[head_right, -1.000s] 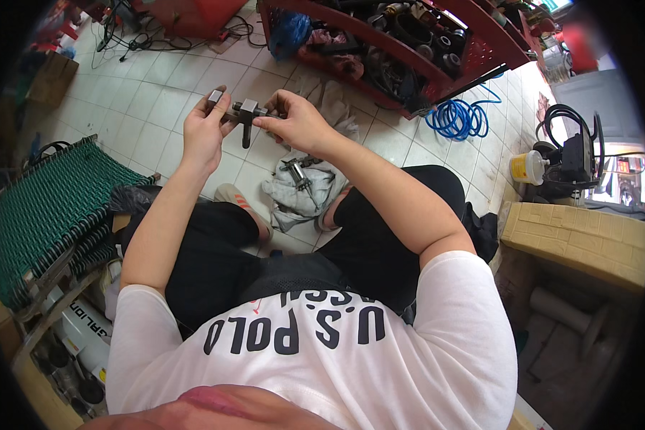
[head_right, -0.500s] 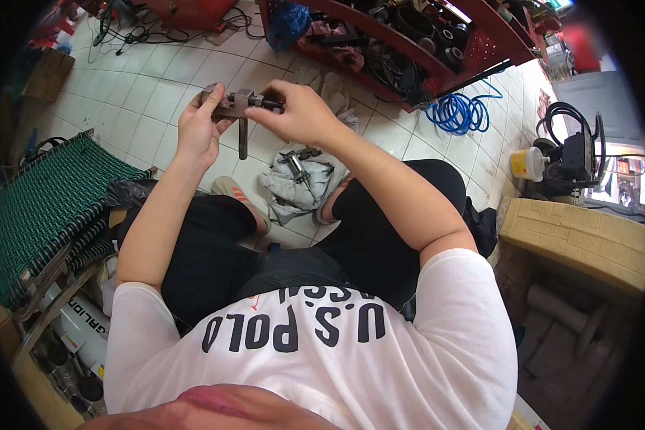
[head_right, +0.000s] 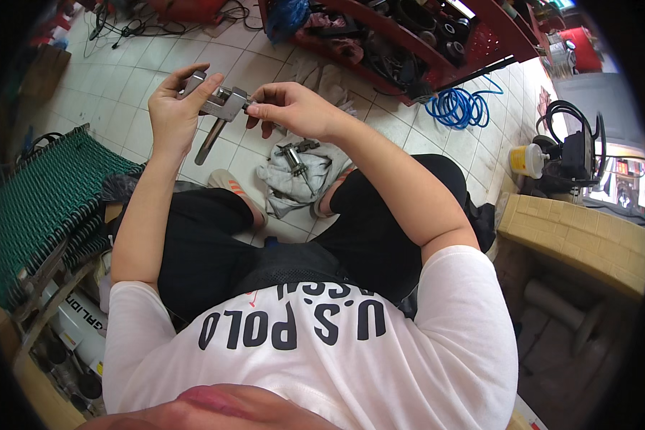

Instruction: The person uses a specialized clamp tool to remove a metal pin from a motorcycle engine component.

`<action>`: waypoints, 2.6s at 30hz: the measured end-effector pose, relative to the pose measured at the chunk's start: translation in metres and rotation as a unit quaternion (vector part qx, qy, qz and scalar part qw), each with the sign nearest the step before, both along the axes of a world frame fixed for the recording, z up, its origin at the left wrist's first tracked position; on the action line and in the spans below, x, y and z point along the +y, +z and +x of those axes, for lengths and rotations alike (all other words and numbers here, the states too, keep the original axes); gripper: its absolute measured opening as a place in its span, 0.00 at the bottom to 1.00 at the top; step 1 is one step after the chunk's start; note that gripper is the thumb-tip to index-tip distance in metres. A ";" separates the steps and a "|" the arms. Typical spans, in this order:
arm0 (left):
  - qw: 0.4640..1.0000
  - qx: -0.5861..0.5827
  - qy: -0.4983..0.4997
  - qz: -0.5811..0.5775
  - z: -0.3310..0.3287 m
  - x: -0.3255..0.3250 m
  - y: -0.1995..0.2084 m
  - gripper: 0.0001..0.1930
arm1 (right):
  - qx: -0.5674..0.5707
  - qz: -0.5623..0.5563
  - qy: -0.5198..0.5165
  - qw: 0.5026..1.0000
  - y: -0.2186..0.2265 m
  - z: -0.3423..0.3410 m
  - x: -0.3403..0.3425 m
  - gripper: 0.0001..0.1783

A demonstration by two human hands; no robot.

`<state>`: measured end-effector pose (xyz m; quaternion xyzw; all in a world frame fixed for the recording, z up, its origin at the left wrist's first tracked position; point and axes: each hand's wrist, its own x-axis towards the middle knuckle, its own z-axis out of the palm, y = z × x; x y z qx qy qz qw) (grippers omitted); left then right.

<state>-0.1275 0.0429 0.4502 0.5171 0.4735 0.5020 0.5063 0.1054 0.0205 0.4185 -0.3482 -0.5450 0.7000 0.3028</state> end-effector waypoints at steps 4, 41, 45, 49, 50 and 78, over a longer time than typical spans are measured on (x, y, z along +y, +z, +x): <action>0.997 0.044 -0.012 0.067 0.000 -0.006 0.007 0.17 | 0.007 0.023 -0.022 0.999 -0.004 -0.005 -0.001 0.16; 0.997 0.014 -0.044 -0.060 -0.004 0.008 -0.047 0.15 | 0.071 -0.282 0.019 0.957 -0.028 -0.003 -0.016 0.23; 0.996 -0.019 -0.014 -0.086 -0.005 0.005 -0.056 0.15 | 0.094 -0.285 -0.080 0.951 -0.033 -0.010 -0.021 0.16; 0.998 -0.048 0.015 -0.037 -0.002 -0.008 -0.045 0.14 | 0.039 -0.209 -0.066 0.975 -0.021 -0.007 -0.025 0.13; 0.998 -0.048 0.015 -0.040 -0.002 -0.010 -0.045 0.14 | 0.033 -0.192 -0.059 0.979 -0.018 -0.006 -0.028 0.14; 0.988 -0.139 -0.023 -0.062 0.000 -0.026 -0.052 0.17 | 0.055 -0.217 0.012 0.975 -0.007 0.007 -0.038 0.26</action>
